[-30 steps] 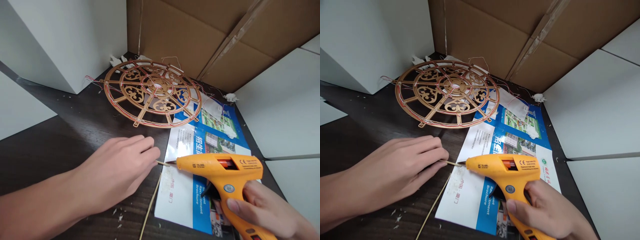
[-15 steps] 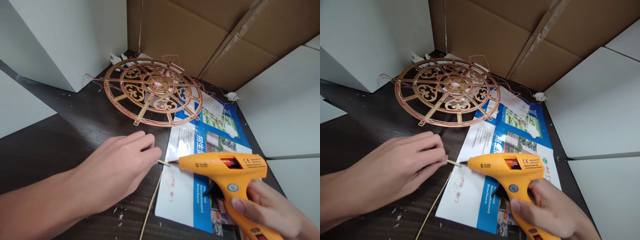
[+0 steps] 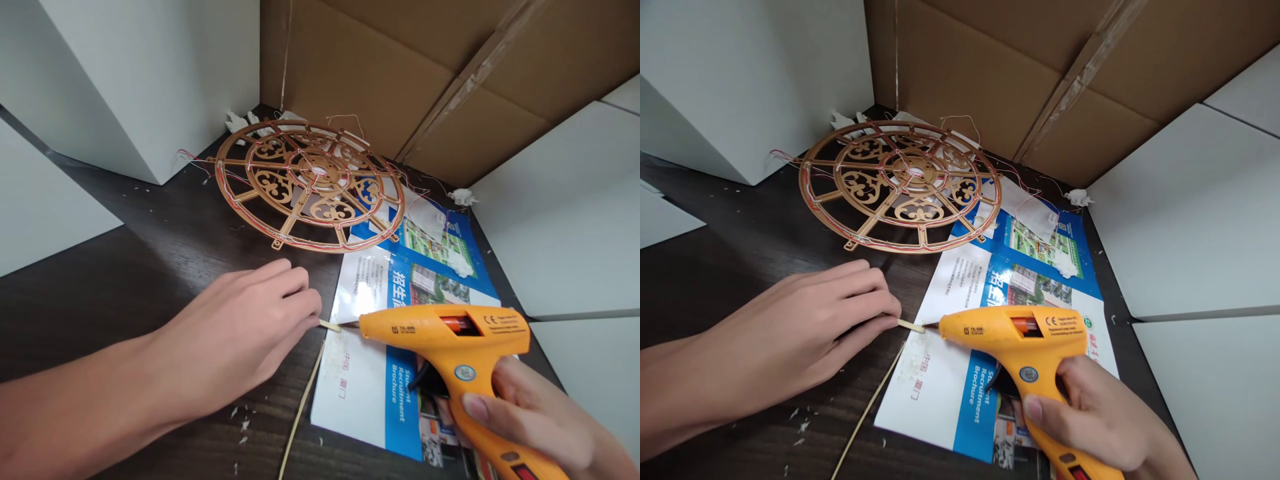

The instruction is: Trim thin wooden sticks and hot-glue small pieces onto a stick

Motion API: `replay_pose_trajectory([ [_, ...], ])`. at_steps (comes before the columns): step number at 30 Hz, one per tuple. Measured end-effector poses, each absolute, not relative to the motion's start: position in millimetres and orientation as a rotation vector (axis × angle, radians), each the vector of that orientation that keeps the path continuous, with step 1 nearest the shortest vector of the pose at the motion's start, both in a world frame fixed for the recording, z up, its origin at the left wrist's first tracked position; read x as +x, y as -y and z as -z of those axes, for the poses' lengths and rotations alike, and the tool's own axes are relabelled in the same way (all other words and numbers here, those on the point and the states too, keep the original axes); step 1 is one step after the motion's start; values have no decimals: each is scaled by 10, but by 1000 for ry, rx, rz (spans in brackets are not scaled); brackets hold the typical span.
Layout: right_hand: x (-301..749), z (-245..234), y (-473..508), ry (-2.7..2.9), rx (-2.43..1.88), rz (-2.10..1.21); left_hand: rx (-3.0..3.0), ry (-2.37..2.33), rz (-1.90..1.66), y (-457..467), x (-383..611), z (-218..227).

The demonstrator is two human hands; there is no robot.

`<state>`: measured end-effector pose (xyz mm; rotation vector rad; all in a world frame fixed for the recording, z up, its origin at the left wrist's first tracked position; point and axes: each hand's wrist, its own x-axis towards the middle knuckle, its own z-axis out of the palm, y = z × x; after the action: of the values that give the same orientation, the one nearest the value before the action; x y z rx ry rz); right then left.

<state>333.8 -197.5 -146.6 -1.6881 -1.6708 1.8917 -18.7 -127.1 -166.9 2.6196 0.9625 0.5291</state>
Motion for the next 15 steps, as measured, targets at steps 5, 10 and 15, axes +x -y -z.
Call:
replay_pose_trajectory([
  [5,3304,1462,1957,1711,-1697,-1906,2591,-961,-511,1286,-195,1652],
  [10,3273,1428,1949,1704,-1758,-1837,2567,-958,-494,1287,-190,1644],
  [15,3313,1445,1972,1756,-1720,-1806,2553,-931,-478,1306,-203,1648],
])
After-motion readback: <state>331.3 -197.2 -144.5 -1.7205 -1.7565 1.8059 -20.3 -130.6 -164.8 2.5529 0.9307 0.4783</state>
